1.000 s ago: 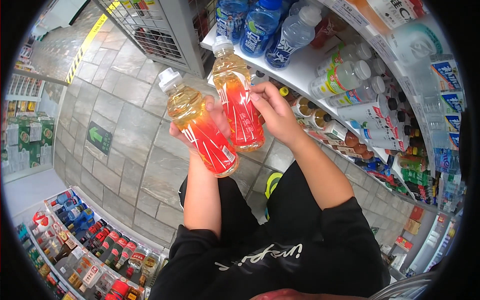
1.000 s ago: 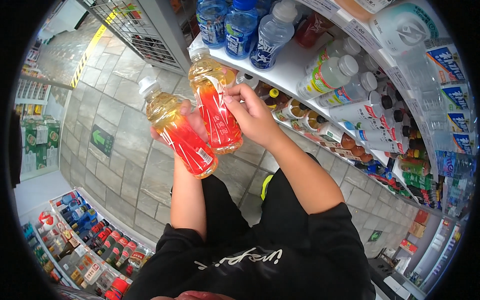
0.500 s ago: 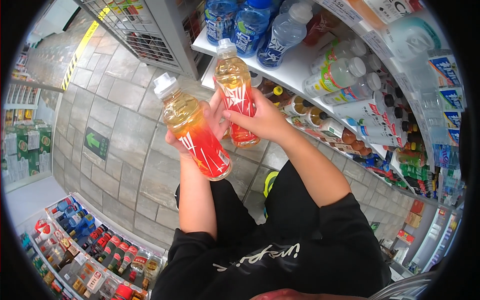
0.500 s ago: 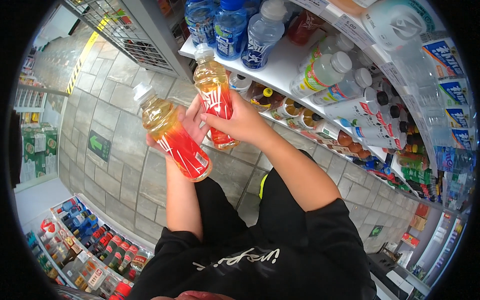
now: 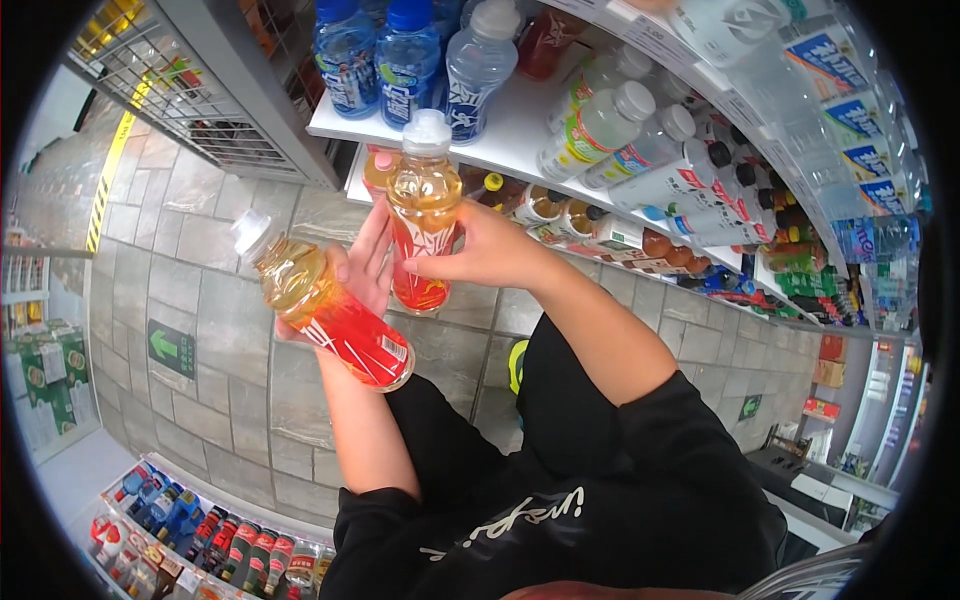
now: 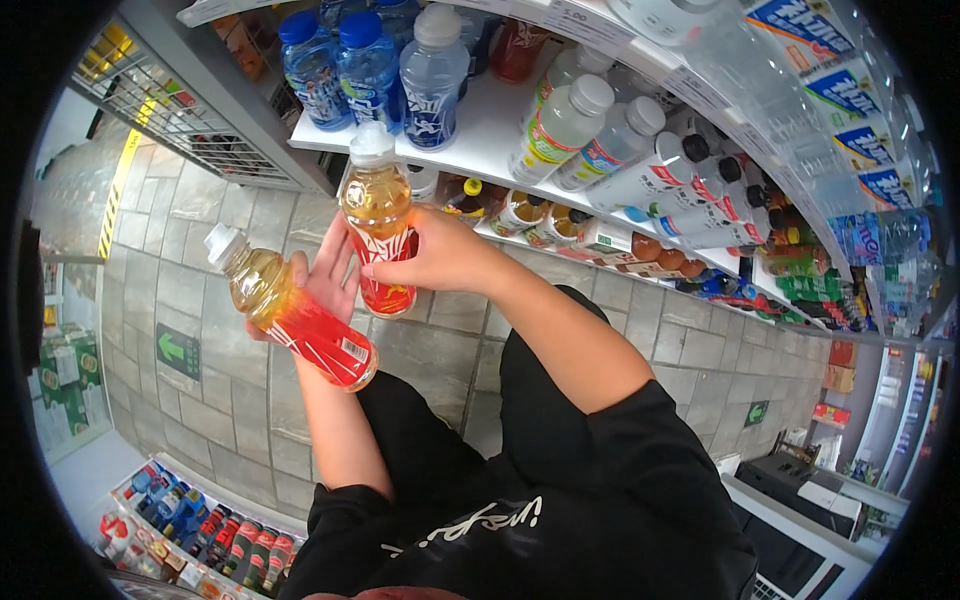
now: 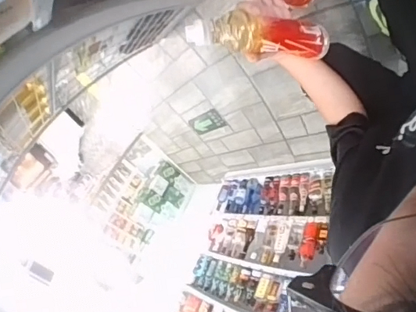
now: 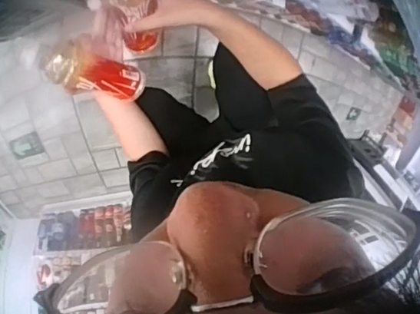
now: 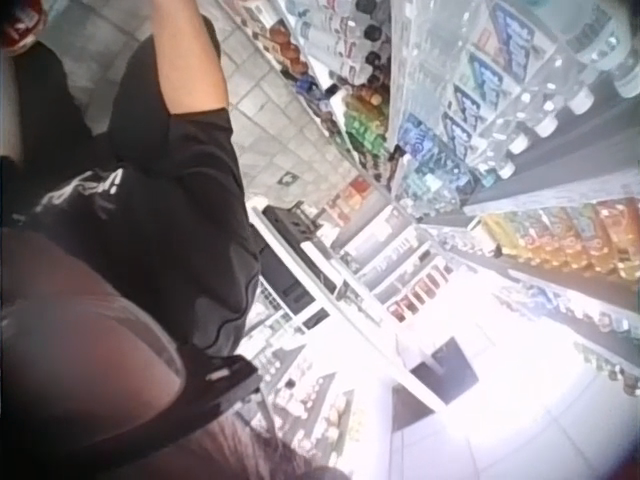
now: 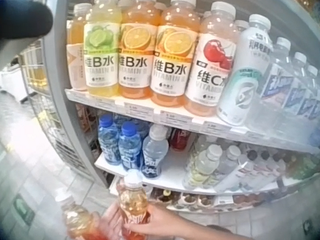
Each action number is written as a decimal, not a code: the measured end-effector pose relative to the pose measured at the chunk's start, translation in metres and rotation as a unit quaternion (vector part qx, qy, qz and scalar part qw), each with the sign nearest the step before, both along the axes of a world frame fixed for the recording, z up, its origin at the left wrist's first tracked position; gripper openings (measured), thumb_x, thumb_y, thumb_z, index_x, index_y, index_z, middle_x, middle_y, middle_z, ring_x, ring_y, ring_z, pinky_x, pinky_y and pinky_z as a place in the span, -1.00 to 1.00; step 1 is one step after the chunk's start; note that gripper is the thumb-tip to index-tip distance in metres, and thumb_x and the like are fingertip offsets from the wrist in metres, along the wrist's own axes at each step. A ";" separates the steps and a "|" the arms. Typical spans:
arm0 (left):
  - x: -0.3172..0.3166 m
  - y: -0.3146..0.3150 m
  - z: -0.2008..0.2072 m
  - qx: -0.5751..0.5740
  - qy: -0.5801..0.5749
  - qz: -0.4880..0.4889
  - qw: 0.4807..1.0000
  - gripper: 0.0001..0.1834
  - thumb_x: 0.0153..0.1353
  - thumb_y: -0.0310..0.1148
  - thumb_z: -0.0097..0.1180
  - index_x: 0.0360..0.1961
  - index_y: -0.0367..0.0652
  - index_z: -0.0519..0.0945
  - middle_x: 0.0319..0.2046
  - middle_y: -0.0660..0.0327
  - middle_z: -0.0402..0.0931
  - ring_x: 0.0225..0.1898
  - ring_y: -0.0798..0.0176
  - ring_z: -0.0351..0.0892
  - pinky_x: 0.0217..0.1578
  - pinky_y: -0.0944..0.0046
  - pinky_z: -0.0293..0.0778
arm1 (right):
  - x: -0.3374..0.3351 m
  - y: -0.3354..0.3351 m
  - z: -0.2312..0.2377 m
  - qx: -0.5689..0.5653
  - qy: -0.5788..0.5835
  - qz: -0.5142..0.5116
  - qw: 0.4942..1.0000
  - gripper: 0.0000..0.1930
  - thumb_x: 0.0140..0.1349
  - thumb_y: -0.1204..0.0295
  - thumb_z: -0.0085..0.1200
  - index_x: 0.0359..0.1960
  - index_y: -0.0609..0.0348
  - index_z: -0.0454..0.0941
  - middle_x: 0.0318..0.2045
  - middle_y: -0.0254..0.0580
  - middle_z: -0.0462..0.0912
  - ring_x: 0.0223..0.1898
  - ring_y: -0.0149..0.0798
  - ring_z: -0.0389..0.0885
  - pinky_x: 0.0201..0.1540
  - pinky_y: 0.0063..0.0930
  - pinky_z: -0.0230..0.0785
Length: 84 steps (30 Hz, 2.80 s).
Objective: Holding and organizing tea bottles in front of a beverage cooler in a convenience store.
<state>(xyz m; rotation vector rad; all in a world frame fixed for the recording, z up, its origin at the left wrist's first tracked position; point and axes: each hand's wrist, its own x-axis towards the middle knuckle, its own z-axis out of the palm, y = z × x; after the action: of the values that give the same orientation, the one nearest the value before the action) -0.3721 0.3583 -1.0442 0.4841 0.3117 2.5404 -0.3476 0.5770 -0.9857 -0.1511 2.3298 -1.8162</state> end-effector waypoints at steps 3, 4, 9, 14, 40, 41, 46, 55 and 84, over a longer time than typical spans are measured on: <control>0.000 0.005 0.003 0.012 0.015 -0.024 1.000 -0.13 -0.21 0.42 0.48 -0.12 -0.06 0.52 0.54 -0.39 -0.46 0.61 -0.24 -0.31 0.54 -0.03 -0.17 | 0.010 0.005 0.015 -0.004 -0.019 -0.013 1.000 -0.45 0.04 0.17 0.43 0.07 0.13 0.64 -0.03 -0.11 0.73 -0.02 -0.20 0.72 0.09 -0.31 0.51; -0.001 0.007 0.004 0.027 0.023 -0.040 0.999 -0.13 -0.22 0.41 0.49 -0.10 -0.06 0.52 0.54 -0.40 -0.46 0.61 -0.25 -0.32 0.55 -0.03 -0.19 | 0.014 0.006 0.019 -0.014 -0.026 -0.013 0.999 -0.44 0.03 0.18 0.43 0.07 0.13 0.63 -0.02 -0.12 0.73 -0.02 -0.22 0.71 0.09 -0.32 0.50; -0.011 0.006 0.004 0.063 0.025 -0.083 0.994 -0.13 -0.16 0.29 0.55 -0.04 -0.16 0.50 0.55 -0.37 -0.38 0.50 -0.33 0.06 0.48 -0.14 0.06 | 0.037 0.011 0.040 0.053 -0.018 -0.136 0.989 -0.44 0.01 0.17 0.45 0.03 0.19 0.63 -0.09 -0.13 0.75 -0.08 -0.25 0.73 0.02 -0.34 0.54; -0.012 -0.002 -0.002 0.143 0.038 -0.127 0.981 -0.06 -0.10 0.21 0.55 0.06 -0.31 0.43 0.53 -0.33 -0.24 0.19 -0.24 0.55 0.28 -0.39 0.39 | 0.039 0.022 0.079 0.186 0.077 -0.319 0.926 -0.48 0.08 0.30 0.50 0.02 0.26 0.57 -0.10 -0.15 0.74 -0.12 -0.35 0.73 0.03 -0.39 0.54; -0.002 -0.019 0.004 0.089 0.003 -0.020 0.996 -0.04 -0.05 0.27 0.45 0.11 -0.32 0.42 0.44 -0.42 0.02 -0.42 0.19 0.63 -0.15 0.00 0.76 | -0.031 0.022 0.028 0.376 0.264 -0.421 0.782 -0.04 0.08 0.34 0.45 0.38 0.34 0.00 0.21 0.42 0.38 0.16 0.32 0.53 0.17 -0.03 0.47; -0.002 -0.020 0.004 0.101 -0.002 -0.020 0.995 -0.05 -0.05 0.27 0.45 0.10 -0.31 0.42 0.44 -0.41 0.03 -0.43 0.19 0.62 -0.16 0.01 0.76 | -0.032 0.022 0.029 0.377 0.264 -0.420 0.782 -0.04 0.08 0.34 0.45 0.38 0.34 0.00 0.21 0.42 0.38 0.16 0.32 0.53 0.17 -0.03 0.47; -0.006 -0.019 0.000 0.123 -0.007 -0.026 0.992 -0.07 -0.05 0.26 0.45 0.07 -0.29 0.42 0.43 -0.38 0.09 -0.44 0.20 0.61 -0.22 0.04 0.75 | -0.031 0.021 0.043 0.427 0.191 -0.431 0.771 -0.03 0.02 0.36 0.50 0.34 0.46 0.07 0.13 0.41 0.51 0.14 0.27 0.58 0.17 -0.08 0.47; -0.007 -0.017 -0.004 0.136 -0.023 -0.031 0.990 -0.07 -0.05 0.26 0.45 0.09 -0.25 0.38 0.45 -0.28 0.13 -0.42 0.22 0.59 -0.23 0.08 0.70 | -0.033 0.035 0.054 0.409 0.189 -0.402 0.797 -0.21 0.03 0.37 0.49 0.20 0.41 0.25 0.00 0.32 0.63 0.03 0.25 0.66 0.06 -0.10 0.52; 0.002 -0.018 -0.001 0.067 -0.002 -0.030 0.997 -0.07 -0.05 0.29 0.40 0.10 -0.25 0.39 0.39 -0.29 0.23 -0.40 0.22 0.61 -0.22 0.10 0.69 | -0.058 0.093 0.136 0.692 0.110 -0.209 0.682 -0.19 0.15 0.06 0.34 0.38 0.15 0.32 0.42 0.20 0.28 0.45 0.17 0.20 0.47 -0.04 0.05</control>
<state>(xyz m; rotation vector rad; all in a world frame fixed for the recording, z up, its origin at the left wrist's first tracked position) -0.3704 0.3407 -1.0455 0.5300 0.1231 2.5130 -0.4061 0.6702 -0.8501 0.4262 3.3266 0.3802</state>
